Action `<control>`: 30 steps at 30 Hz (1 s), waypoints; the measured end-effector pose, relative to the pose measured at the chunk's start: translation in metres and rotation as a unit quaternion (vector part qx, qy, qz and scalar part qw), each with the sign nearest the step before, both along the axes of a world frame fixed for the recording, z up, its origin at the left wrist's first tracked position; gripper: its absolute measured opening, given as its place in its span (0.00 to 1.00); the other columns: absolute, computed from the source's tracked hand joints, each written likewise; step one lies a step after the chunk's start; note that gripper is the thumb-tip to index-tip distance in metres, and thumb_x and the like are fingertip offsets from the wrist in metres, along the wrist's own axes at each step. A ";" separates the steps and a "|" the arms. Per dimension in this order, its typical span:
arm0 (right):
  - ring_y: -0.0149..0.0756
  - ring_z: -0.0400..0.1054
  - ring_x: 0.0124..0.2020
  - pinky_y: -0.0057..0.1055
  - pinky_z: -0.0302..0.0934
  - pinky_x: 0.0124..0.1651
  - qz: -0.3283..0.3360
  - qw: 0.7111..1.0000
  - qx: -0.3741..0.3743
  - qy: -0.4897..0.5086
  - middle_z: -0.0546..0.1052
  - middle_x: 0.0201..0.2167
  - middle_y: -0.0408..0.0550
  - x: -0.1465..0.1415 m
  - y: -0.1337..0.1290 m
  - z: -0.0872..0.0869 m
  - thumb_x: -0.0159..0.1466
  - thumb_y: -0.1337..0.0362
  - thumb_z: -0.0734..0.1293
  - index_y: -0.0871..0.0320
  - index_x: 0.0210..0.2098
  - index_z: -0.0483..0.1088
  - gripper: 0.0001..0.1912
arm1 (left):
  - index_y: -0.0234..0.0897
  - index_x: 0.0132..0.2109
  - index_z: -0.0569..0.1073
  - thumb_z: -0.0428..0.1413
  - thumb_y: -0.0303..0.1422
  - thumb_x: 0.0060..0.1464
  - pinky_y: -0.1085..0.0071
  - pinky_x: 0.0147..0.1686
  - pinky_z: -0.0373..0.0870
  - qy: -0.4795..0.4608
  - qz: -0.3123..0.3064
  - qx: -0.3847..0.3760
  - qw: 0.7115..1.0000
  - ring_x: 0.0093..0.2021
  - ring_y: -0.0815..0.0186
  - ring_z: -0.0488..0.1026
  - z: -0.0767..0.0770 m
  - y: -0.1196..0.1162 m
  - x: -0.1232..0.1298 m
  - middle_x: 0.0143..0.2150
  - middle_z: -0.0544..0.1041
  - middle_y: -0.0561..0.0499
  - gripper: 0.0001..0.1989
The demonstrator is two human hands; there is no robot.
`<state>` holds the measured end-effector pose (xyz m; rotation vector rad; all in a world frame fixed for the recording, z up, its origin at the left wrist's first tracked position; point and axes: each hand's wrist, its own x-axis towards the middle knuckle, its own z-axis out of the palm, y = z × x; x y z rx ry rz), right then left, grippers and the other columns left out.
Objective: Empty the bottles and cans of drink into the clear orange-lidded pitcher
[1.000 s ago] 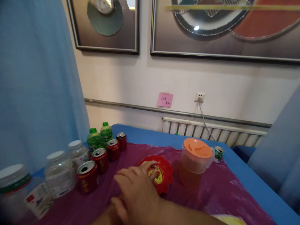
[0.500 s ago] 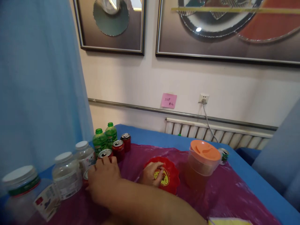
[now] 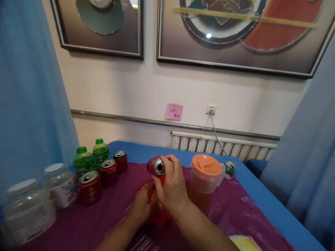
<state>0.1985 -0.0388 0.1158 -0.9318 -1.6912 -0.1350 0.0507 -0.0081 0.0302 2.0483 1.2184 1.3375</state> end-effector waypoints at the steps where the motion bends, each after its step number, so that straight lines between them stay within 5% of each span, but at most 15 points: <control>1: 0.49 0.62 0.61 0.53 0.61 0.62 -0.008 1.000 -0.005 -0.004 0.64 0.58 0.58 0.012 0.004 -0.006 0.63 0.70 0.66 0.53 0.65 0.56 0.32 | 0.39 0.48 0.76 0.55 0.36 0.56 0.54 0.48 0.77 -0.002 0.014 -0.010 1.000 0.45 0.53 0.80 0.001 0.002 -0.001 0.45 0.82 0.43 0.14; 5: 0.50 0.62 0.62 0.53 0.62 0.63 0.009 0.998 -0.062 0.005 0.64 0.59 0.58 0.033 0.009 -0.028 0.61 0.71 0.67 0.53 0.65 0.58 0.33 | 0.36 0.57 0.69 0.57 0.38 0.56 0.48 0.57 0.72 -0.012 0.072 -0.002 0.997 0.55 0.51 0.76 0.005 0.007 -0.007 0.54 0.78 0.39 0.23; 10: 0.46 0.61 0.64 0.48 0.60 0.66 0.103 0.985 -0.137 0.006 0.65 0.60 0.56 0.034 0.007 -0.032 0.57 0.75 0.67 0.54 0.63 0.61 0.35 | 0.41 0.68 0.60 0.57 0.43 0.59 0.48 0.65 0.65 0.007 -0.005 0.024 1.000 0.66 0.50 0.66 -0.001 0.005 -0.011 0.67 0.67 0.39 0.33; 19: 0.43 0.61 0.64 0.47 0.57 0.67 0.214 0.958 -0.184 -0.045 0.68 0.60 0.53 0.048 0.013 -0.024 0.55 0.75 0.67 0.53 0.61 0.61 0.35 | 0.41 0.67 0.64 0.61 0.44 0.56 0.50 0.62 0.69 0.030 -0.035 -0.014 0.999 0.62 0.49 0.71 0.013 -0.001 -0.004 0.63 0.73 0.40 0.34; 25: 0.49 0.59 0.66 0.50 0.57 0.67 0.154 0.961 -0.231 -0.015 0.64 0.64 0.56 0.036 0.010 -0.029 0.51 0.68 0.76 0.54 0.64 0.56 0.45 | 0.38 0.56 0.70 0.63 0.46 0.46 0.51 0.52 0.76 0.025 0.034 0.012 0.999 0.51 0.49 0.78 0.009 0.000 -0.002 0.52 0.79 0.41 0.31; 30: 0.49 0.69 0.55 0.48 0.66 0.57 0.088 0.961 -0.259 0.041 0.70 0.54 0.54 0.022 0.011 -0.039 0.46 0.64 0.80 0.55 0.59 0.60 0.44 | 0.39 0.51 0.71 0.60 0.36 0.43 0.52 0.50 0.76 0.040 0.059 0.038 0.997 0.48 0.50 0.77 0.009 0.001 0.002 0.49 0.79 0.44 0.25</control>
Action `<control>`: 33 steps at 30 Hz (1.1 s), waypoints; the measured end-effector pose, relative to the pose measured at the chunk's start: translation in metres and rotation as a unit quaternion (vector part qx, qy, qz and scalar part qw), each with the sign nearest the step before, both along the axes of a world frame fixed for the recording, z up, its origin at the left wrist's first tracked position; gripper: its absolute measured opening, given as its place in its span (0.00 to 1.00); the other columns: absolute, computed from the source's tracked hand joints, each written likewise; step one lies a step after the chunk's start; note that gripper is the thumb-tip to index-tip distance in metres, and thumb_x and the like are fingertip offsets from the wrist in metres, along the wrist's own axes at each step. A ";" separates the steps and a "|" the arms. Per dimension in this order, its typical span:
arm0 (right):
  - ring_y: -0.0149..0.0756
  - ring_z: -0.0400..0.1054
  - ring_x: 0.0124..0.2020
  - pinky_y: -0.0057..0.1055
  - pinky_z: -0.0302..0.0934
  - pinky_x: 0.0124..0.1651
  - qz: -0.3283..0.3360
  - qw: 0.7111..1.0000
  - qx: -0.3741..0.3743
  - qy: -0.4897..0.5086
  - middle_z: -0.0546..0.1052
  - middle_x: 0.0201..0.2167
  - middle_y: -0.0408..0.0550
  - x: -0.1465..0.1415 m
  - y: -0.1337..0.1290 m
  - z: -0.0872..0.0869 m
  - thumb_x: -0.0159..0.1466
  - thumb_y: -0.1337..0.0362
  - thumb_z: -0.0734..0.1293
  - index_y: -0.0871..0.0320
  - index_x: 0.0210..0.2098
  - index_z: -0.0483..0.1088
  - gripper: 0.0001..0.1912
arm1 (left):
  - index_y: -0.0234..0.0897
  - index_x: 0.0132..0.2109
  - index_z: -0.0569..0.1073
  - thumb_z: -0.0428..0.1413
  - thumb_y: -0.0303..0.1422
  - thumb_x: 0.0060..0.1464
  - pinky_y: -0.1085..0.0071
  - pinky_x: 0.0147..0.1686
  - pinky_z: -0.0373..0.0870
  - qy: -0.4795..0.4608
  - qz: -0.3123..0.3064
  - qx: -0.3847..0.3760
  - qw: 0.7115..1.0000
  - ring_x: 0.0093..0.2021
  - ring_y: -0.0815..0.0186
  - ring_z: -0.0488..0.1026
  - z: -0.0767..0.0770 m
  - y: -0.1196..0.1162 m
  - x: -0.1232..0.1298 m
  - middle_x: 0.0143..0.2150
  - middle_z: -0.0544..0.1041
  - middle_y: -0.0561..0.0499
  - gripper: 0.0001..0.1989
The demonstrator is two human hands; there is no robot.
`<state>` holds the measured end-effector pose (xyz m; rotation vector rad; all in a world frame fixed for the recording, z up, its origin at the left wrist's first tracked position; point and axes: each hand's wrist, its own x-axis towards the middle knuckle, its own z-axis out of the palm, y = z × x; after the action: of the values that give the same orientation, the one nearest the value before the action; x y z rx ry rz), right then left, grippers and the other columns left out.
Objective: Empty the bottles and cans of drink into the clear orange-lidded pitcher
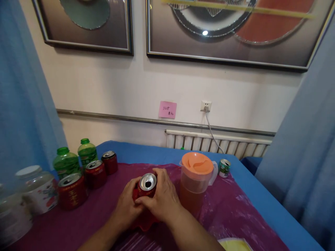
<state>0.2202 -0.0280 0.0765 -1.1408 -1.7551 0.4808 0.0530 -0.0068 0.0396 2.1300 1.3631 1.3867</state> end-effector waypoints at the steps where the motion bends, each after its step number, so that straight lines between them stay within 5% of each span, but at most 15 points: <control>1: 0.48 0.69 0.54 0.48 0.66 0.57 -0.001 1.000 -0.001 0.006 0.71 0.53 0.53 -0.001 0.000 -0.001 0.47 0.64 0.79 0.55 0.58 0.60 0.42 | 0.40 0.51 0.72 0.60 0.35 0.43 0.52 0.49 0.76 0.005 -0.005 -0.001 1.000 0.48 0.51 0.77 0.001 0.000 0.000 0.49 0.79 0.44 0.24; 8: 0.45 0.69 0.59 0.47 0.62 0.62 0.071 0.997 -0.012 0.031 0.73 0.58 0.52 0.015 -0.004 0.017 0.54 0.70 0.71 0.52 0.65 0.56 0.41 | 0.40 0.64 0.66 0.58 0.46 0.57 0.52 0.60 0.71 -0.041 -0.110 -0.053 0.992 0.62 0.49 0.71 0.003 -0.004 -0.005 0.63 0.73 0.40 0.31; 13: 0.45 0.70 0.59 0.48 0.64 0.61 0.109 0.994 -0.013 -0.007 0.74 0.58 0.51 0.020 -0.008 0.026 0.55 0.69 0.72 0.52 0.67 0.56 0.43 | 0.42 0.62 0.70 0.60 0.51 0.55 0.56 0.59 0.73 -0.099 -0.116 -0.071 0.986 0.58 0.50 0.76 -0.001 -0.009 0.001 0.61 0.77 0.44 0.32; 15: 0.47 0.68 0.61 0.49 0.62 0.62 0.078 0.996 0.026 -0.025 0.73 0.60 0.54 0.019 -0.012 0.031 0.57 0.67 0.72 0.53 0.67 0.59 0.39 | 0.41 0.61 0.70 0.61 0.51 0.53 0.55 0.58 0.74 -0.094 -0.103 -0.073 0.988 0.56 0.49 0.77 -0.004 -0.005 -0.001 0.59 0.78 0.43 0.33; 18: 0.44 0.71 0.56 0.45 0.65 0.59 -0.025 0.985 0.166 0.042 0.76 0.53 0.54 0.030 -0.017 0.044 0.64 0.64 0.67 0.54 0.56 0.69 0.20 | 0.39 0.63 0.68 0.61 0.49 0.52 0.52 0.58 0.74 -0.060 -0.079 -0.066 0.993 0.57 0.48 0.77 -0.010 0.005 -0.007 0.59 0.78 0.41 0.34; 22: 0.38 0.72 0.40 0.36 0.67 0.45 -0.250 0.893 0.270 0.258 0.76 0.41 0.50 0.086 -0.005 0.058 0.67 0.59 0.65 0.56 0.45 0.72 0.11 | 0.38 0.61 0.69 0.61 0.48 0.51 0.51 0.56 0.75 -0.036 -0.041 -0.041 0.998 0.54 0.48 0.78 -0.011 0.012 -0.012 0.56 0.80 0.42 0.33; 24: 0.37 0.72 0.37 0.35 0.66 0.43 -0.313 0.867 0.221 0.318 0.76 0.38 0.49 0.122 0.012 0.053 0.62 0.56 0.68 0.59 0.43 0.71 0.14 | 0.38 0.60 0.70 0.61 0.48 0.51 0.51 0.56 0.76 -0.025 -0.039 -0.042 0.998 0.53 0.48 0.79 -0.008 0.011 -0.011 0.55 0.80 0.42 0.32; 27: 0.39 0.71 0.37 0.35 0.65 0.43 -0.341 0.865 0.122 0.346 0.77 0.34 0.48 0.161 0.041 0.033 0.55 0.54 0.70 0.59 0.38 0.72 0.17 | 0.38 0.60 0.70 0.61 0.47 0.52 0.51 0.57 0.75 -0.018 -0.051 -0.055 0.997 0.53 0.49 0.79 -0.004 0.008 -0.008 0.55 0.80 0.42 0.31; 33: 0.41 0.71 0.33 0.34 0.63 0.37 -0.341 0.869 0.069 0.351 0.78 0.27 0.46 0.183 0.070 -0.004 0.54 0.47 0.69 0.56 0.29 0.73 0.18 | 0.35 0.59 0.70 0.62 0.47 0.51 0.51 0.57 0.74 -0.025 -0.042 -0.079 0.996 0.54 0.48 0.78 -0.001 0.007 -0.007 0.56 0.80 0.40 0.33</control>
<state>0.4028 0.0423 0.0724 -1.1926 -0.6769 0.2679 0.0456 -0.0003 0.0385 2.0123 1.3037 1.2484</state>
